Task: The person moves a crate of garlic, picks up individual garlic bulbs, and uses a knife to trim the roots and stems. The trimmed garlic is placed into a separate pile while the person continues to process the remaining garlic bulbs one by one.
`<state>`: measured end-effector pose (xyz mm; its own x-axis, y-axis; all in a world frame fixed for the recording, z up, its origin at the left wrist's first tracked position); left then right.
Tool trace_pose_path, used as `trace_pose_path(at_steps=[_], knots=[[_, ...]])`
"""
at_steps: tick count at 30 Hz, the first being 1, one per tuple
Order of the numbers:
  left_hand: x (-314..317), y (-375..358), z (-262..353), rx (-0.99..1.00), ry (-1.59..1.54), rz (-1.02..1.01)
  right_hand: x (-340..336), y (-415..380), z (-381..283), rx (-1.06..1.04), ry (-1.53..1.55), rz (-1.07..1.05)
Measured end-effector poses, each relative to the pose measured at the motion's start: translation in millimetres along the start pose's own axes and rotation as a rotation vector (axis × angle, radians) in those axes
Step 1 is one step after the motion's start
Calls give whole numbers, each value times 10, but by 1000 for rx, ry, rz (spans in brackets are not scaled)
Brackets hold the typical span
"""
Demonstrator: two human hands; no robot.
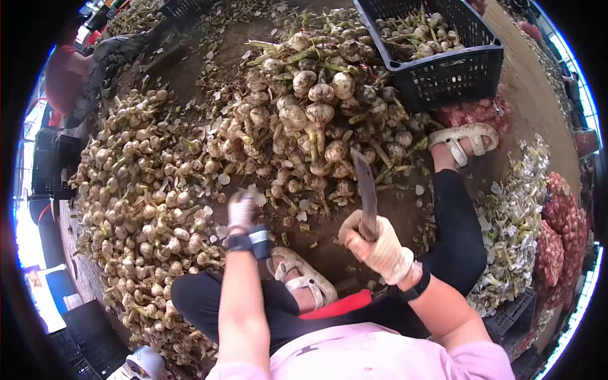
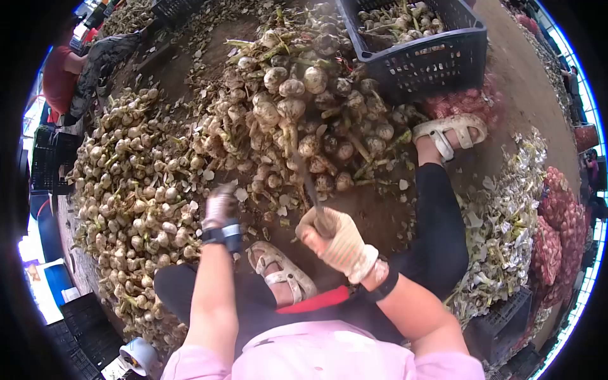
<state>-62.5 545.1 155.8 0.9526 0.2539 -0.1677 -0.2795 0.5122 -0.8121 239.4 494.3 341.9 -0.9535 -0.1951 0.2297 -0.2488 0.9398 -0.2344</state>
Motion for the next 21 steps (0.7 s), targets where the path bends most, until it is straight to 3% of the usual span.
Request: trace_pose_path(at_steps=[1,3,6,9,11,13,15,17,19,20,21], knots=[[238,248,-95,256,206,214,18,-5,-79,-55,-13,-3],[566,762,-408,228,640,302,-34,56,-147,-108,-89,-18],[762,497,-277,217,569,312,-142,98,-163,-91,-101,24],[804,367,-344,219,-134,-134,-181,85,-166,-71,-21,36],[828,-156,-122,234,-428,-448,-178,54,-198,-101,-87,51],[865,-761,169,256,-574,-537,-162,14,-161,-104,-47,49],[892,-1333,464,295,-547,-683,-160,-9,-123,-62,-54,58],[893,-1759,682,493,-464,-798,-154,-2,-128,-91,-52,60],[838,-2085,735,395,-397,-581,-173,10,-170,-209,-225,35],[843,-2270,796,472,-291,-628,-184,37,-178,-347,-467,59],[825,-2377,806,522,-258,-631,-210,-4,-160,-349,-463,65]])
Point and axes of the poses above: each hand's wrist, its own y-axis towards the middle knuckle, its own x-axis out of the palm, z = x × y, the point moved 6 cm from there along y, towards the middle knuckle, and after that the axes turned 11 degrees about -x, right-handed, at the moved point
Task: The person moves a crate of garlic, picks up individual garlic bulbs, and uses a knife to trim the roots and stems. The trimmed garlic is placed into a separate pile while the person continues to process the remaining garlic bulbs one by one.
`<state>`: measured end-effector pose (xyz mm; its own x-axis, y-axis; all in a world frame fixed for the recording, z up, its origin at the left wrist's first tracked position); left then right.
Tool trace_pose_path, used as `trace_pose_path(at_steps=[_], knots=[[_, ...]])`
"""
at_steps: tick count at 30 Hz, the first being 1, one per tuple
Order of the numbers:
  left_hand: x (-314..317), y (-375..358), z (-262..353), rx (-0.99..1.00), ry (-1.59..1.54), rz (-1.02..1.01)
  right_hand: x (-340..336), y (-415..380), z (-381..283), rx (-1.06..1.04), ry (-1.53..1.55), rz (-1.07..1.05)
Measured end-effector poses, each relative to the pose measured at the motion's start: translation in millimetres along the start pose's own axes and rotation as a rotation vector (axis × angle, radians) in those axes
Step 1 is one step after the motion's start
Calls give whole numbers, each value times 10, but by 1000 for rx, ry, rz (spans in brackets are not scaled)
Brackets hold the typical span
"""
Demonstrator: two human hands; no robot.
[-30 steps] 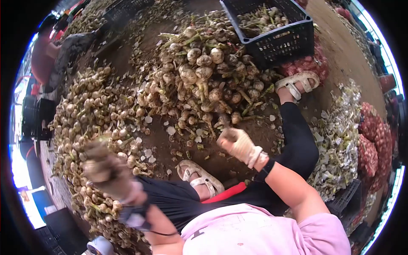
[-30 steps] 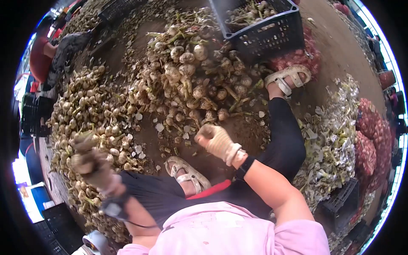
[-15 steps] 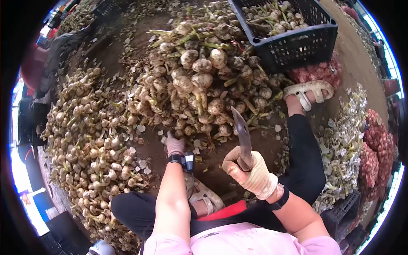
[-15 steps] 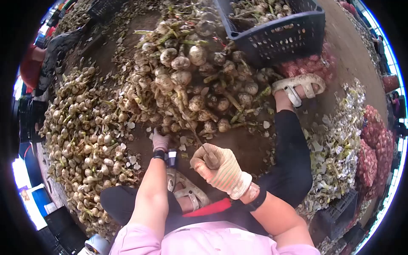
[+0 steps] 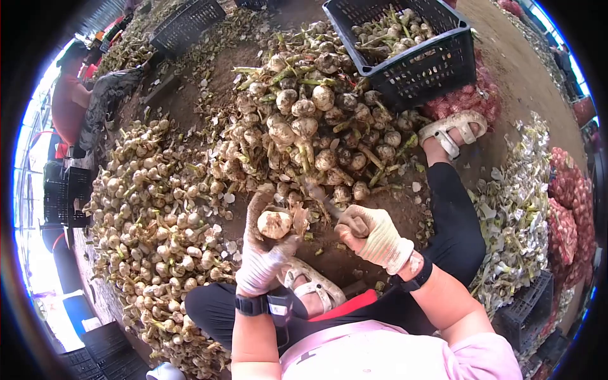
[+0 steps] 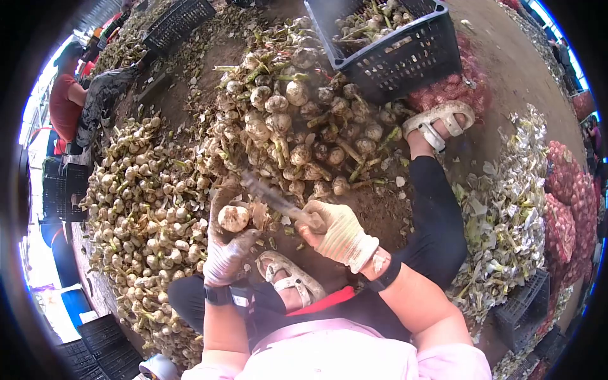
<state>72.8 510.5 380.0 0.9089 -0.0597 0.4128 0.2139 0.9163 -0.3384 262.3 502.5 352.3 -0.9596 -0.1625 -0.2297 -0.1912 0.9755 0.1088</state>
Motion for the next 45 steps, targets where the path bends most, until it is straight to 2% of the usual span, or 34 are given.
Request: trace_pose_path(at_steps=[2,3,4,6,8,9,10,13,18,22,23,24,26,27,30,32,34,36,38,40,42,43,44,45], knots=[[-10,-64,-15,72,310,138,9,-3,-254,-183,-177,-123],[7,-121,-18,60,315,135,27,-22,-336,-228,-280,-133],[103,-168,35,-9,394,123,45,-40,-343,-216,-275,-130],[199,-227,3,-81,476,109,137,-65,-410,-327,-406,-232],[287,-270,12,48,539,151,147,-64,-424,-309,-414,-254],[283,-285,-53,90,463,117,158,-69,-430,-315,-432,-282],[282,-299,-79,89,462,115,166,-76,-435,-321,-449,-310],[335,-357,-55,184,688,163,133,-89,-486,-388,-425,-279],[374,-433,-62,200,739,143,107,-74,-412,-416,-483,-288],[373,-528,-169,167,769,104,29,-48,-333,-547,-356,-232],[431,-561,-83,247,893,110,18,-48,-282,-557,-384,-259],[400,-567,-100,252,891,110,29,-47,-247,-572,-412,-290],[353,-604,-159,447,1099,151,48,-48,-183,-573,-402,-284],[187,-606,-215,334,833,250,39,-56,-113,-574,-389,-257],[216,-683,-133,433,976,283,73,-45,-87,-584,-410,-248],[298,-697,-77,405,949,263,88,-52,-54,-551,-395,-245],[247,-661,-135,388,863,334,97,-47,-22,-552,-416,-254],[238,-627,-111,407,899,365,125,-46,-15,-458,-417,-279],[177,-601,-63,365,613,437,139,-54,-136,-434,-383,-283],[238,-585,36,396,702,424,156,-66,-218,-396,-390,-285],[503,-549,78,558,1101,258,156,-49,-263,-425,-389,-265],[492,-522,-12,460,1110,126,132,-33,-276,-435,-419,-247],[468,-549,-13,457,1112,121,102,-16,-289,-445,-448,-227],[355,-538,-47,266,786,100,70,-16,-305,-458,-466,-230]])
Point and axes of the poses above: each hand's wrist, its own y-axis towards the middle knuckle, its own x-axis out of the palm, z = x × y, the point moved 6 cm from there along y, towards the middle knuckle, and after that the axes turned 11 degrees about -x, right-handed, at the moved point
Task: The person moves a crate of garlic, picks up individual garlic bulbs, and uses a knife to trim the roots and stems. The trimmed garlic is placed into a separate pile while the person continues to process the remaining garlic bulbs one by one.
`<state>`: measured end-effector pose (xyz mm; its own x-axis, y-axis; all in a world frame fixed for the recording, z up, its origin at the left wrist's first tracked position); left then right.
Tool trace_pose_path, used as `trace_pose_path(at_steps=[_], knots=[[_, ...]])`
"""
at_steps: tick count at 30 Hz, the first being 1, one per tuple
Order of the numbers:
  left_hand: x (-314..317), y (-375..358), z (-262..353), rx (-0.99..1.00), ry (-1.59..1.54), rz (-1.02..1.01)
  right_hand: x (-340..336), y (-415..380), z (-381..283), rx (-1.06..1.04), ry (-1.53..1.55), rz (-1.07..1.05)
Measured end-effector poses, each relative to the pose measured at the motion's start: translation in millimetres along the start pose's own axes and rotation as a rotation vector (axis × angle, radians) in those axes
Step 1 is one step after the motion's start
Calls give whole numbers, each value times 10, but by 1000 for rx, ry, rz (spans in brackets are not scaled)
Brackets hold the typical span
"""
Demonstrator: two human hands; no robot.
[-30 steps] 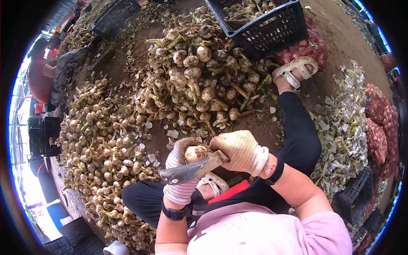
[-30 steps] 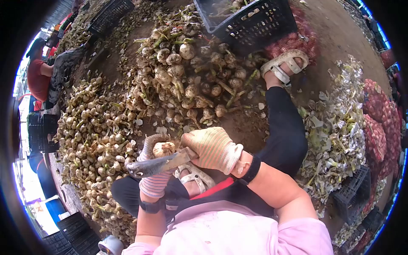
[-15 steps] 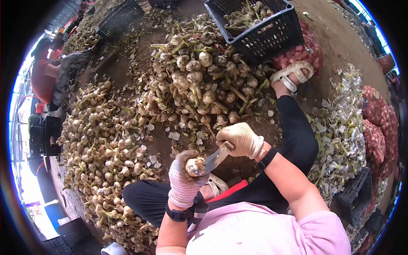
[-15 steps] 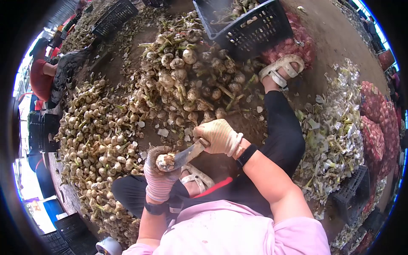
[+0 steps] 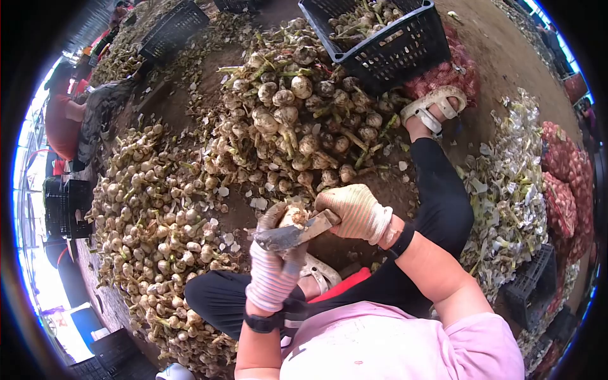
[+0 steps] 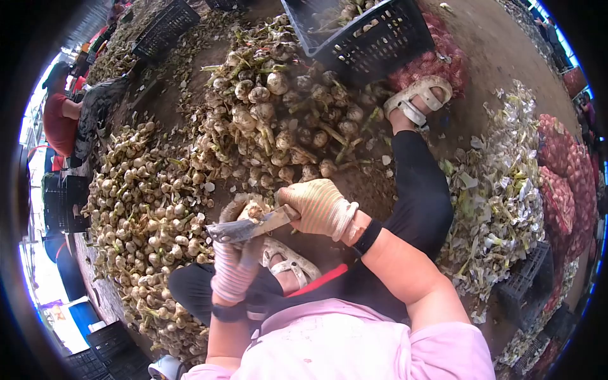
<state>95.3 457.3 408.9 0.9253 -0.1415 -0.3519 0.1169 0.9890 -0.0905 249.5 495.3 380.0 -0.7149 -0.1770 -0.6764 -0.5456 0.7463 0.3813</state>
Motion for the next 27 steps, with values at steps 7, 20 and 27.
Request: trace_pose_path(at_steps=[7,20,27], knots=[[-145,93,-67,-223,-79,-228,87,-33,15,1,-20,-90],[89,-31,-225,-277,-35,-308,171,-79,48,-74,127,-77],[-235,-171,66,-232,-496,-138,-9,-249,606,252,266,284]])
Point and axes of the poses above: each hand's wrist, its own y-axis towards the middle knuckle, its own x-axis out of the palm, z = x × y, the point moved 6 cm from there along y, towards the middle knuckle, and after that the axes turned 11 degrees about -x, right-handed, at the moved point
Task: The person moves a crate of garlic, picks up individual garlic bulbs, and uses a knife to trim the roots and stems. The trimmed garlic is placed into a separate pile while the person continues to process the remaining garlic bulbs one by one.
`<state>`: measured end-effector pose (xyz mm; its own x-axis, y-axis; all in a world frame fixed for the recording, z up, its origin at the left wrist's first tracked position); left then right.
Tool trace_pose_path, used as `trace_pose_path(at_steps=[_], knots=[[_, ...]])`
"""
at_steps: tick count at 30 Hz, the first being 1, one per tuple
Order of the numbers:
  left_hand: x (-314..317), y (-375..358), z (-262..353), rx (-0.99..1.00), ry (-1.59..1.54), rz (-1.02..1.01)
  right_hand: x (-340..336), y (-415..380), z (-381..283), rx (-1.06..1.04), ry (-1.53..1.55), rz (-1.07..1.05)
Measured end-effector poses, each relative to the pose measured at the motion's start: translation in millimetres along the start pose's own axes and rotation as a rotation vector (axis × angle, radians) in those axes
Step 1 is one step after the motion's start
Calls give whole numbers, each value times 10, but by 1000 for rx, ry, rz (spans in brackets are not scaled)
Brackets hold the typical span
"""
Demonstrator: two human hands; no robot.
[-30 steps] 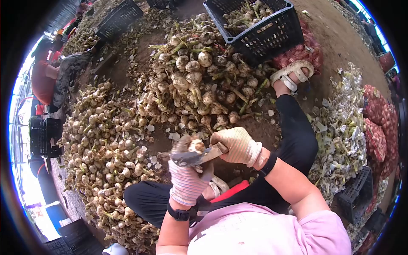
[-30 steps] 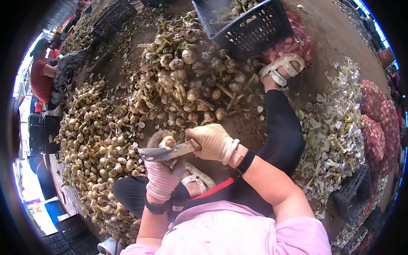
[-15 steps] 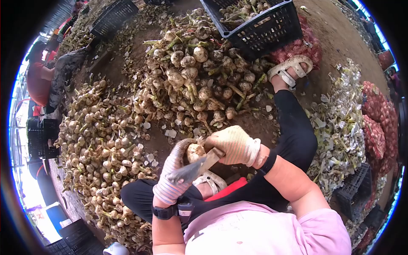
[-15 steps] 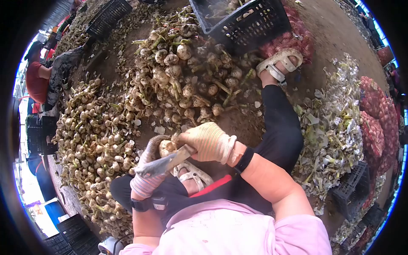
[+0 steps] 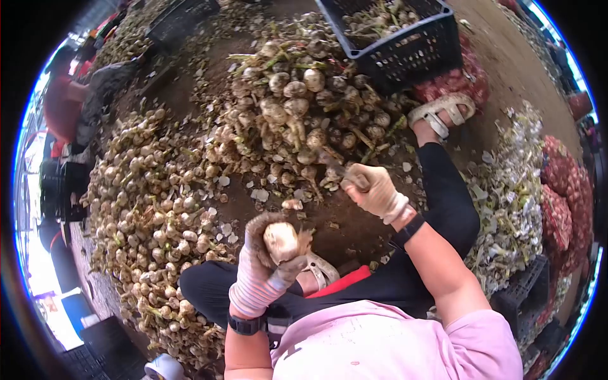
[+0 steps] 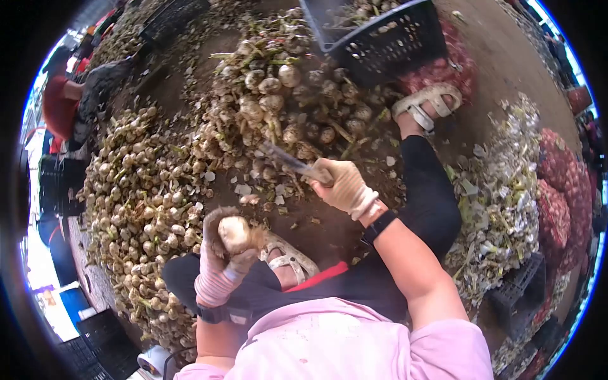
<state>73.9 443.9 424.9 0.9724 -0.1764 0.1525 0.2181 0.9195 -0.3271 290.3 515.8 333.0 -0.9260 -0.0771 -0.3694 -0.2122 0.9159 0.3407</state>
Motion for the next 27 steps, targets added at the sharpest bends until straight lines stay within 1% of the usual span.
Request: trace_pose_path(at_steps=[1,2,4,5,6,8,9,10,11,12,13,14,15,16,17,18,19,20,21,22,23,24,25,26,27], knots=[[-93,25,-63,-12,-51,-7,43,-6,-10,74,93,0],[-136,37,-143,-45,-221,87,74,-9,-25,149,181,5],[-218,123,-184,9,-362,81,179,-4,-192,173,297,-12],[-217,161,-171,27,-369,86,246,-27,-217,162,293,-40],[-240,194,-198,28,-469,116,276,-58,-275,226,261,-127],[-231,264,-186,72,-648,62,456,-150,-244,343,458,-138],[-251,285,-205,72,-647,60,507,-209,-263,413,531,-185],[-300,311,-288,16,-836,82,546,-212,-323,367,581,-184],[-324,333,-371,-41,-1025,104,578,-216,-369,356,564,-186],[-310,362,-392,-41,-1026,101,601,-208,-420,343,545,-189],[-258,403,-413,-41,-1109,65,604,-179,-503,287,555,-187],[-147,444,-346,-43,-1192,30,589,-118,-622,253,468,-219],[-46,370,-426,-260,-1211,251,675,-106,-566,172,471,-168],[94,407,-339,-161,-1246,-80,729,-120,-507,92,473,-117],[94,424,-369,-140,-1371,-193,695,-137,-463,212,368,-254],[73,443,-351,-115,-1492,-313,857,-235,-160,297,215,-370],[-73,405,-221,173,-1507,-288,878,-311,0,409,297,-320],[-277,137,-63,122,-1022,528,886,-396,118,524,382,-268],[-730,90,33,363,-829,337,844,-374,143,434,430,-190],[-1537,-32,-128,517,-947,87,740,-326,87,422,440,-130],[-1477,-193,323,426,-1429,-639,594,-259,-89,513,491,-108],[-1998,-410,393,873,-1500,-262,471,-194,-225,599,540,-74],[-2331,-606,349,1000,-1565,165,445,-179,-224,598,591,-12],[-2568,-577,203,968,-1436,292,434,-168,-226,600,642,45],[-2665,-323,-40,771,-1285,281,412,-135,-294,672,654,34]])
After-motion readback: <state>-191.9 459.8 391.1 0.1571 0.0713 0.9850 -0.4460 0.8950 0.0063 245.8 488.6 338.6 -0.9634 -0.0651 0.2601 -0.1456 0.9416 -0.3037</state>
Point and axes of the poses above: each hand's wrist, its own y-axis towards the middle knuckle, its own x-axis out of the palm, z = x × y, the point moved 6 cm from there along y, towards the middle knuckle, and after that the axes turned 11 degrees about -x, right-handed, at the moved point
